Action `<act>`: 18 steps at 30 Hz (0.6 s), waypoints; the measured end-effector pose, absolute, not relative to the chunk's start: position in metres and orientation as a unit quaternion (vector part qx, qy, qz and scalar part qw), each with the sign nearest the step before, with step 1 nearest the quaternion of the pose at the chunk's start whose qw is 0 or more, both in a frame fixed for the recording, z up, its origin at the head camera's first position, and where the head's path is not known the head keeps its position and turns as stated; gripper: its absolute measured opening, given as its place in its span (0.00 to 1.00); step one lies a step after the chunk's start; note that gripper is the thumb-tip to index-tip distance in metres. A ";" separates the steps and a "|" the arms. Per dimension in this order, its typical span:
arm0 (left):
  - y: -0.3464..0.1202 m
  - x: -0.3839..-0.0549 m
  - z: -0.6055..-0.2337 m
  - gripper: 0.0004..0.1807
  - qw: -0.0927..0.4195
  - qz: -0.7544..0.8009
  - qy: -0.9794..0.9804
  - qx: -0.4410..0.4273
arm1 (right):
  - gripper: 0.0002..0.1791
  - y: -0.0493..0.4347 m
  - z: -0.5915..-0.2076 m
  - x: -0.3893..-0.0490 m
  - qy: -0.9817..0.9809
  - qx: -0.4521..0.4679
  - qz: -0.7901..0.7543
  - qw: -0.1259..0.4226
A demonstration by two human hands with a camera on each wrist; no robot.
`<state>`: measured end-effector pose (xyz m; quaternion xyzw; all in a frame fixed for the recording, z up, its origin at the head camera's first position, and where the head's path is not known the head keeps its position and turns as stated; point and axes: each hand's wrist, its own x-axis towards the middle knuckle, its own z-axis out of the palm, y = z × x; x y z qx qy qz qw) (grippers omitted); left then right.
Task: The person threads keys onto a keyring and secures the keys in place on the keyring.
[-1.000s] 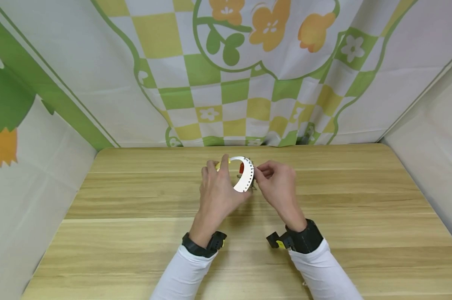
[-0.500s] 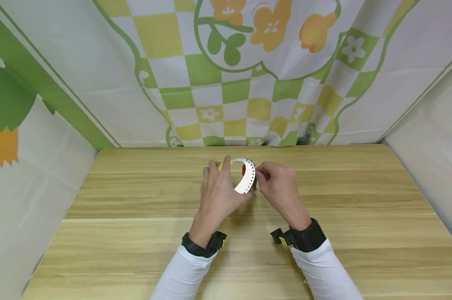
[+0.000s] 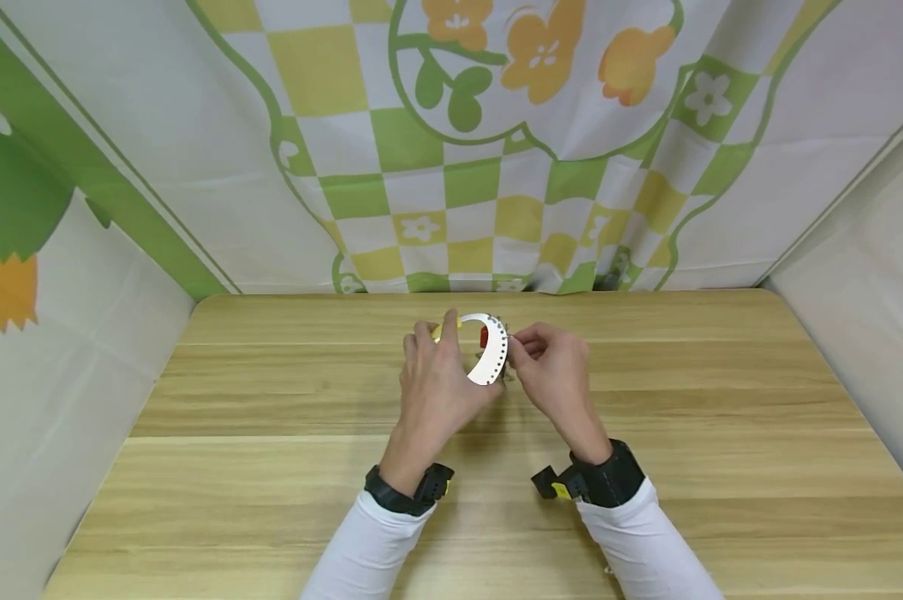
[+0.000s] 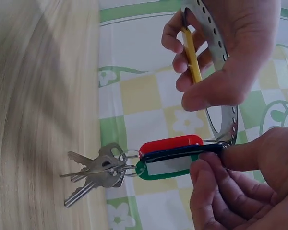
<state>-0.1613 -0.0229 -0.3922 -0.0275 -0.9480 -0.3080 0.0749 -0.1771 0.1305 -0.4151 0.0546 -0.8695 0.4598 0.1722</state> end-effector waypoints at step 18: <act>-0.027 -0.162 -0.390 0.58 0.069 -0.301 -0.951 -0.034 | 0.04 0.135 -0.419 -0.182 -0.877 0.141 0.396 0.232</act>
